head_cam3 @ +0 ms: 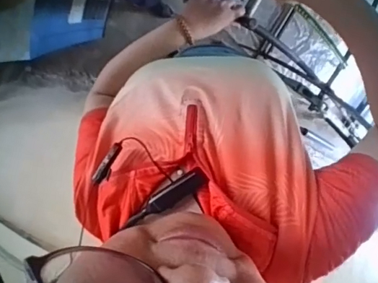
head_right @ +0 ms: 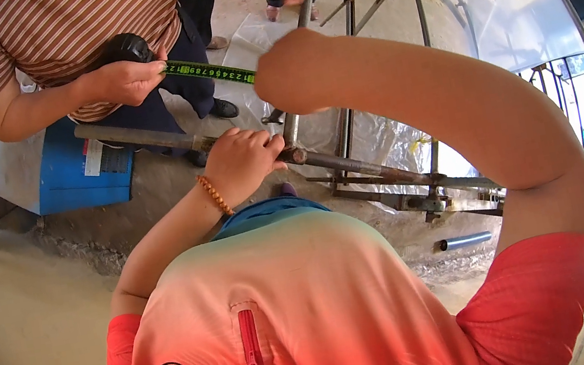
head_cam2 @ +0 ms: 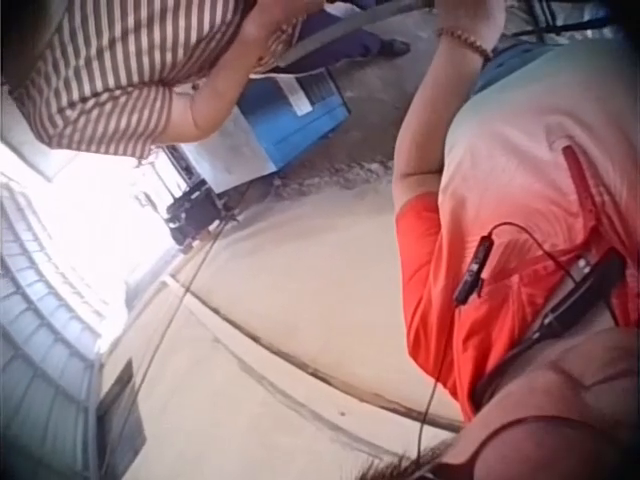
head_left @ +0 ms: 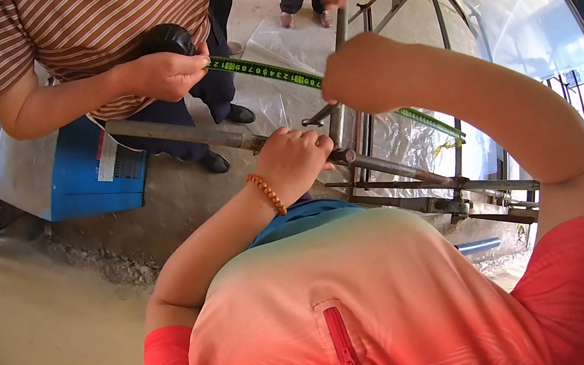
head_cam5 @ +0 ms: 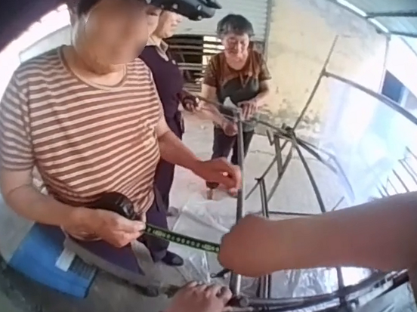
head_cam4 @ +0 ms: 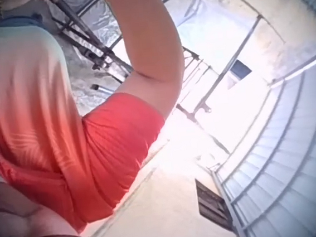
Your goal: Using a wrench to tighten or adjust bolts on a metal frame structure as part of an assembly process.
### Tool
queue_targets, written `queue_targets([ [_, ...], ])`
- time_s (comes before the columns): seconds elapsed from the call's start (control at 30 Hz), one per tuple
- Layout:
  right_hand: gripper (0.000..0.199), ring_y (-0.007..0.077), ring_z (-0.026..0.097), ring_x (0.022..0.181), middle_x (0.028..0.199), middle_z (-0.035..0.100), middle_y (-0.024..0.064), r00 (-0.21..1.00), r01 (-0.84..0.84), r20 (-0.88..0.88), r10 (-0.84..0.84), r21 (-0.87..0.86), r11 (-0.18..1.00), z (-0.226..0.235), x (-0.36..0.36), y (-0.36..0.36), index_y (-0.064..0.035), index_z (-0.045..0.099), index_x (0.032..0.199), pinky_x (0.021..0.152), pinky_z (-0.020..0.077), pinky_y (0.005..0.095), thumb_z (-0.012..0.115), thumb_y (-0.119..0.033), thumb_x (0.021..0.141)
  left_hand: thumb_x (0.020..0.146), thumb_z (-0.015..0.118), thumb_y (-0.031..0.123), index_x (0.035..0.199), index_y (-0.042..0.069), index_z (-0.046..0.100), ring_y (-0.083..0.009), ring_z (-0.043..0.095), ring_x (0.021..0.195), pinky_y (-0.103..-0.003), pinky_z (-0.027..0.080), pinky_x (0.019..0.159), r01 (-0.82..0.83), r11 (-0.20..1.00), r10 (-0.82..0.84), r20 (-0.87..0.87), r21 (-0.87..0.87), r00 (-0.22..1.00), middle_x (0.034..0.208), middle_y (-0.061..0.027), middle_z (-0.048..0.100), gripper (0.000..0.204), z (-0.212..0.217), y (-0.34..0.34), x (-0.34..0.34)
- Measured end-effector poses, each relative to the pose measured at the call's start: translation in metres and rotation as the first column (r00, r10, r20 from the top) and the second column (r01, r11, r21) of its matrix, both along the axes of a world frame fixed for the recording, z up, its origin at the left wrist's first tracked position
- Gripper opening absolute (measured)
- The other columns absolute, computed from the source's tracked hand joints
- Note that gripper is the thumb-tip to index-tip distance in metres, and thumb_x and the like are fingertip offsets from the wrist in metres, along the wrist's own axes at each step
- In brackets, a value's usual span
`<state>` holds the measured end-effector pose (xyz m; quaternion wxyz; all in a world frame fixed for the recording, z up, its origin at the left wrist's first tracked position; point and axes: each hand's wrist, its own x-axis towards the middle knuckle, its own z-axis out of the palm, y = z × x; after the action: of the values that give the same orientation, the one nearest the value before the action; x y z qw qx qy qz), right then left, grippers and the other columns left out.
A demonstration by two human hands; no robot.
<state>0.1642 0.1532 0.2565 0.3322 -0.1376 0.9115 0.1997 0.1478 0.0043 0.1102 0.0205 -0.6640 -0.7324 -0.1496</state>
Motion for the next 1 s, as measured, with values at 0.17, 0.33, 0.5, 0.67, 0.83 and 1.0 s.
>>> queue_targets([
  [0.17,0.026,0.0283,0.062,0.073,0.075,0.063,0.0095,0.981,0.086,-0.151,-0.123,-0.231,0.969,-0.016,0.011,0.000,-0.0151,0.066,0.090,0.060,0.0491,0.0398,0.053,-0.006,0.070,0.076,0.058,0.039,0.086,0.012,0.055,-0.0184,0.060,0.078,-0.033,0.043,0.075,-0.017,0.998,0.018,0.013,-0.064,1.000,0.075,-0.0026,0.059,0.028,0.001,-0.003,-0.001],
  [0.33,0.018,0.0286,0.062,0.073,0.074,0.062,0.0101,0.999,-0.027,-0.022,0.026,-0.072,0.997,0.003,-0.005,-0.009,-0.0126,0.065,0.085,0.062,0.0493,0.0401,0.053,-0.010,0.071,0.077,0.057,0.039,0.087,0.012,0.055,-0.0191,0.060,0.077,-0.033,0.044,0.073,-0.007,0.996,0.009,0.023,-0.085,1.000,0.075,-0.0030,0.059,0.029,0.000,-0.005,-0.003],
  [0.5,0.016,0.0292,0.062,0.073,0.072,0.062,0.0106,0.978,0.085,-0.159,-0.132,-0.276,0.958,-0.030,0.012,0.002,-0.0124,0.065,0.084,0.061,0.0487,0.0411,0.054,-0.011,0.071,0.077,0.056,0.041,0.087,0.012,0.055,-0.0193,0.061,0.076,-0.033,0.044,0.073,-0.022,0.994,0.027,0.040,-0.110,0.999,0.074,-0.0033,0.059,0.031,-0.004,-0.009,-0.004],
  [0.67,0.015,0.0297,0.062,0.071,0.071,0.061,0.0117,1.000,0.005,0.002,-0.005,-0.079,0.997,-0.011,0.001,-0.004,-0.0117,0.064,0.082,0.061,0.0485,0.0421,0.054,-0.010,0.071,0.077,0.056,0.042,0.088,0.012,0.055,-0.0194,0.061,0.074,-0.033,0.044,0.071,-0.002,0.993,0.006,0.032,-0.119,0.999,0.072,-0.0034,0.059,0.032,0.000,-0.005,-0.005],
  [0.83,0.015,0.0297,0.061,0.067,0.070,0.061,0.0118,1.000,0.003,0.001,-0.003,-0.087,0.996,-0.024,0.005,-0.002,-0.0130,0.064,0.085,0.057,0.0483,0.0407,0.054,-0.011,0.074,0.077,0.056,0.042,0.089,0.012,0.055,-0.0194,0.061,0.074,-0.033,0.044,0.071,-0.007,0.992,0.013,0.048,-0.130,0.999,0.073,-0.0032,0.059,0.032,-0.001,-0.007,-0.007],
  [1.0,0.011,0.0293,0.061,0.062,0.064,0.059,0.0113,0.962,-0.035,-0.266,-0.054,-0.319,0.947,-0.017,0.013,0.006,-0.0094,0.063,0.075,0.054,0.0478,0.0400,0.055,-0.007,0.068,0.079,0.056,0.039,0.091,0.012,0.055,-0.0196,0.061,0.075,-0.033,0.044,0.071,0.011,0.996,-0.010,0.006,-0.089,1.000,0.077,-0.0038,0.059,0.030,-0.006,-0.010,-0.011],
])
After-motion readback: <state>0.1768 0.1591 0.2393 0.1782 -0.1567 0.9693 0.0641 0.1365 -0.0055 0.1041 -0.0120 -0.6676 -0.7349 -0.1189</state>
